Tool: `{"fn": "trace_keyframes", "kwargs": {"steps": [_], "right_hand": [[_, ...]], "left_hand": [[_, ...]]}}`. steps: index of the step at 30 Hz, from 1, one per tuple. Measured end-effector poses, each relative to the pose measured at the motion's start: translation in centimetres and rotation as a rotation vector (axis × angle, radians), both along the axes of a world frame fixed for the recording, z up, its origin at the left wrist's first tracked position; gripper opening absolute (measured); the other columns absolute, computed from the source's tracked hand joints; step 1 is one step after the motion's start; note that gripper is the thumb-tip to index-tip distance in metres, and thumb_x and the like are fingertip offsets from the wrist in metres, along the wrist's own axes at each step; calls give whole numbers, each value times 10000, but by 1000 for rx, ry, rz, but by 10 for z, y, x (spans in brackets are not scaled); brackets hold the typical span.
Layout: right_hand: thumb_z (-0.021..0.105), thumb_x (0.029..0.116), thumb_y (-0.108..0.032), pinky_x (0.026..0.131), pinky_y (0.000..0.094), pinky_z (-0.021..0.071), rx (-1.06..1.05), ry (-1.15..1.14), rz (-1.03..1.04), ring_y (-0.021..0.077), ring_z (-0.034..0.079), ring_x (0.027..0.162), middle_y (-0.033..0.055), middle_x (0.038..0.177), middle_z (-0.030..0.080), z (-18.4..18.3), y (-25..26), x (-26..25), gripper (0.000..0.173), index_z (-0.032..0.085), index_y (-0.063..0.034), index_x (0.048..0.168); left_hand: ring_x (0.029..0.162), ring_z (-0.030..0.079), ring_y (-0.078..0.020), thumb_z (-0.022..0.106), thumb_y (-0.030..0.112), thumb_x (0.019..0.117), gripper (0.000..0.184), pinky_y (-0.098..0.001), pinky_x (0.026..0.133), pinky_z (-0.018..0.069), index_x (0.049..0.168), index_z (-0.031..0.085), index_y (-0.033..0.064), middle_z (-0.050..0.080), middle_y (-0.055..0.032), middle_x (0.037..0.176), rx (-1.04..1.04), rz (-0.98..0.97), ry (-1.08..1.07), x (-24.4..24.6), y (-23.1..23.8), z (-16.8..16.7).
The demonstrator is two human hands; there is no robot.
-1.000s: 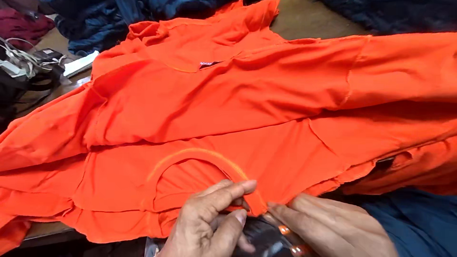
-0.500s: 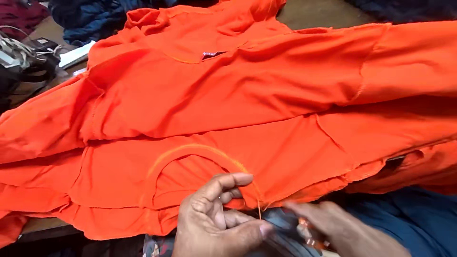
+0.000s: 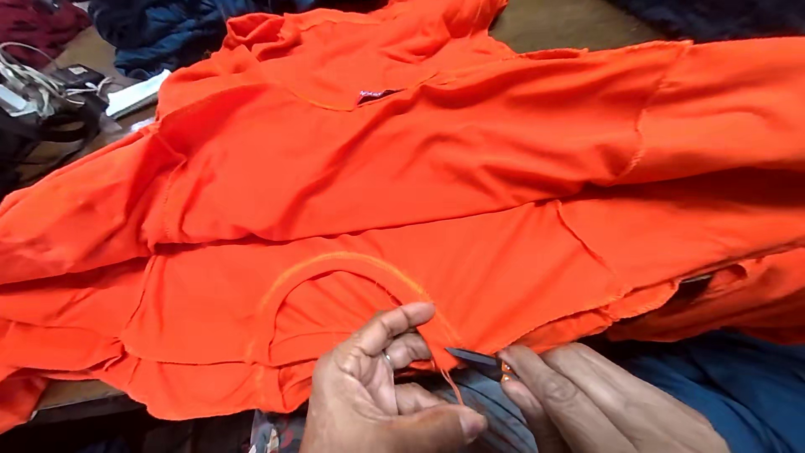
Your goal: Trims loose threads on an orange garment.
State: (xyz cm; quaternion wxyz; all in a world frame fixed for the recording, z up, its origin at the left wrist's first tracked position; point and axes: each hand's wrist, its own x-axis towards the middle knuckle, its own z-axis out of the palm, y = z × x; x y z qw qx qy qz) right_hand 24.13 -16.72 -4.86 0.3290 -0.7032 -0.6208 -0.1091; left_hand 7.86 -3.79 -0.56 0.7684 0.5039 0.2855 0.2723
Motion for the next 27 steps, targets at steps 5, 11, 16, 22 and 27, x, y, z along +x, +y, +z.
{"fn": "trace_keyframes", "kwargs": {"steps": [5, 11, 16, 22, 27], "right_hand": [[360, 1131, -343, 652, 222, 515, -21, 642, 164, 64, 616, 741, 51, 870, 682, 2, 0, 15, 444, 693, -49, 1107], [771, 937, -305, 652, 158, 492, 50, 683, 162, 7, 590, 751, 21, 910, 702, 7, 13, 8, 335, 720, -52, 1151], [606, 1013, -187, 655, 198, 485, 96, 434, 192, 71, 616, 747, 48, 818, 678, 4, 21, 4, 152, 720, -87, 1026], [584, 1008, -127, 560, 327, 438, 63, 142, 269, 222, 553, 643, 105, 741, 594, 10, 12, -3, 143, 684, -25, 1016], [565, 1011, -120, 564, 320, 427, 56, 125, 277, 219, 544, 645, 101, 747, 588, 7, 10, -2, 143, 671, -27, 1036]], "left_hand": [[910, 735, -197, 807, -88, 762, 665, -314, 595, 648, 1388, 586, -34, 644, -128, 1304, 328, -67, 100, -6, 5, 1], [749, 706, -150, 604, -92, 878, 570, -283, 550, 619, 1439, 546, -8, 656, -117, 1270, 353, -134, 43, -12, 17, 2], [761, 720, -164, 584, -70, 916, 514, -303, 572, 640, 1424, 563, 4, 667, -103, 1237, 330, -124, 59, -12, 17, 2], [776, 742, -225, 735, -33, 892, 434, -359, 688, 676, 1314, 639, -65, 700, -154, 1131, 242, 41, 35, 5, 8, -3], [744, 740, -190, 838, -104, 724, 577, -325, 655, 675, 1274, 675, -36, 702, -126, 1143, 249, 88, 76, 15, 5, -6]]}}
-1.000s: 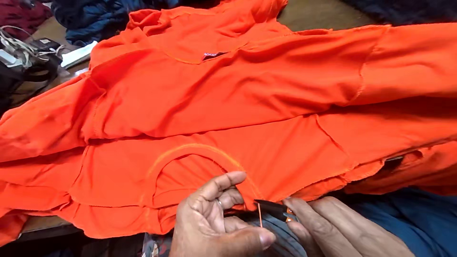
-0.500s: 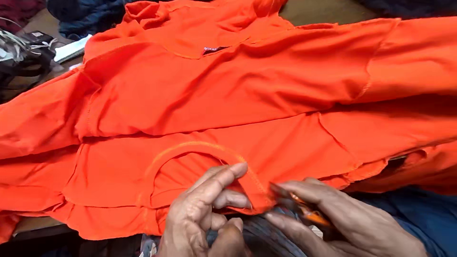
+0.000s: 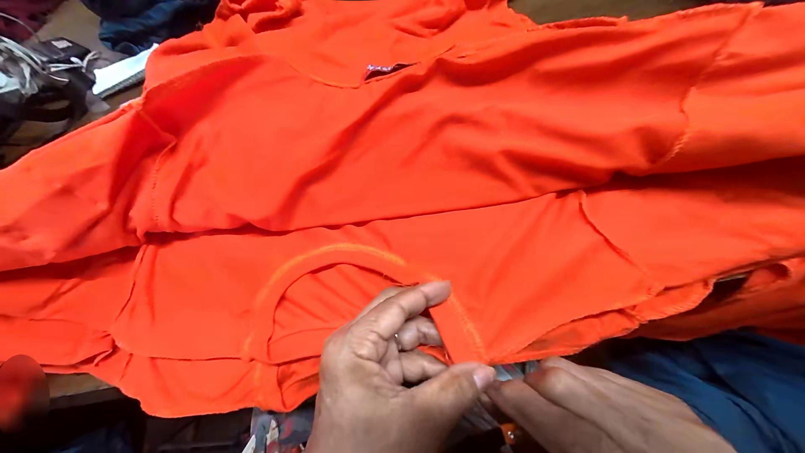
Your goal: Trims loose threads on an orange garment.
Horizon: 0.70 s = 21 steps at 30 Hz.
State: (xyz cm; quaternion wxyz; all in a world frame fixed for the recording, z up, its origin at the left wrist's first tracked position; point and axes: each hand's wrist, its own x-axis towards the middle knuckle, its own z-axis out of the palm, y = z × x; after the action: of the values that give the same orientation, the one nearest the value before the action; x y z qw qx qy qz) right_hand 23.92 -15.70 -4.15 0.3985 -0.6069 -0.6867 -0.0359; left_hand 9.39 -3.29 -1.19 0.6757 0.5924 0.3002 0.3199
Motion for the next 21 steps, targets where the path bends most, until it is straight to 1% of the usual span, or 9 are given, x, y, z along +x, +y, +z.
{"fn": "trace_keyframes", "kwargs": {"steps": [3, 4, 6, 7, 8, 10, 14, 16, 21], "right_hand": [[551, 1029, -144, 569, 323, 440, -18, 79, 31, 228, 545, 651, 114, 754, 581, -2, -5, 0, 165, 660, -20, 1041], [521, 1044, -212, 595, 322, 457, -44, 100, 13, 228, 562, 682, 120, 786, 596, -3, -8, 1, 234, 656, -25, 1082], [440, 1080, -422, 652, 306, 478, -116, 103, -71, 210, 582, 758, 120, 861, 610, -4, -16, 5, 453, 647, -45, 1221], [389, 1091, -431, 657, 307, 471, -123, 71, -115, 208, 577, 771, 122, 878, 603, -7, -19, 9, 488, 640, -50, 1263], [373, 1098, -395, 653, 311, 462, -119, 33, -157, 209, 573, 772, 121, 884, 599, -10, -21, 12, 468, 640, -56, 1280], [412, 1096, -355, 645, 316, 445, -106, -48, -222, 212, 564, 766, 106, 875, 589, -14, -22, 15, 413, 645, -72, 1286], [454, 1087, -353, 656, 312, 434, -75, -110, -242, 214, 544, 751, 95, 842, 583, -14, -18, 13, 395, 655, -53, 1246], [465, 1085, -344, 644, 312, 430, -49, -116, -229, 213, 541, 738, 89, 826, 588, -15, -14, 12, 378, 663, -49, 1213], [491, 1082, -315, 671, 314, 454, -3, -137, -214, 208, 574, 762, 88, 857, 629, -16, -9, 8, 340, 679, -56, 1198]], "left_hand": [[732, 741, -212, 838, -140, 696, 643, -347, 643, 680, 1302, 661, -22, 689, -124, 1158, -40, -43, 0, -2, 3, 3], [737, 744, -217, 837, -146, 689, 659, -355, 644, 680, 1310, 655, -22, 684, -127, 1172, -63, -55, -6, -4, 5, 4], [748, 748, -219, 842, -146, 682, 680, -358, 649, 678, 1321, 648, -22, 689, -135, 1184, -116, -62, -13, -9, 7, 7], [762, 751, -226, 834, -157, 682, 690, -361, 658, 676, 1330, 635, -29, 695, -153, 1187, -143, -70, -27, -11, 9, 9], [759, 756, -235, 826, -166, 687, 697, -361, 662, 672, 1340, 622, -33, 712, -174, 1161, -171, -75, -41, -13, 10, 10], [759, 759, -248, 810, -174, 696, 716, -359, 673, 669, 1366, 598, -36, 721, -202, 1128, -213, -88, -53, -16, 12, 10], [742, 760, -259, 803, -178, 687, 741, -364, 666, 667, 1382, 581, -50, 734, -224, 1043, -274, -86, -33, -16, 12, 12], [738, 756, -256, 804, -169, 693, 742, -366, 665, 667, 1389, 576, -50, 728, -230, 1054, -286, -90, -24, -17, 13, 13], [788, 761, -274, 796, -160, 701, 732, -369, 694, 664, 1390, 572, -53, 724, -251, 1069, -326, -97, -25, -19, 14, 13]]}}
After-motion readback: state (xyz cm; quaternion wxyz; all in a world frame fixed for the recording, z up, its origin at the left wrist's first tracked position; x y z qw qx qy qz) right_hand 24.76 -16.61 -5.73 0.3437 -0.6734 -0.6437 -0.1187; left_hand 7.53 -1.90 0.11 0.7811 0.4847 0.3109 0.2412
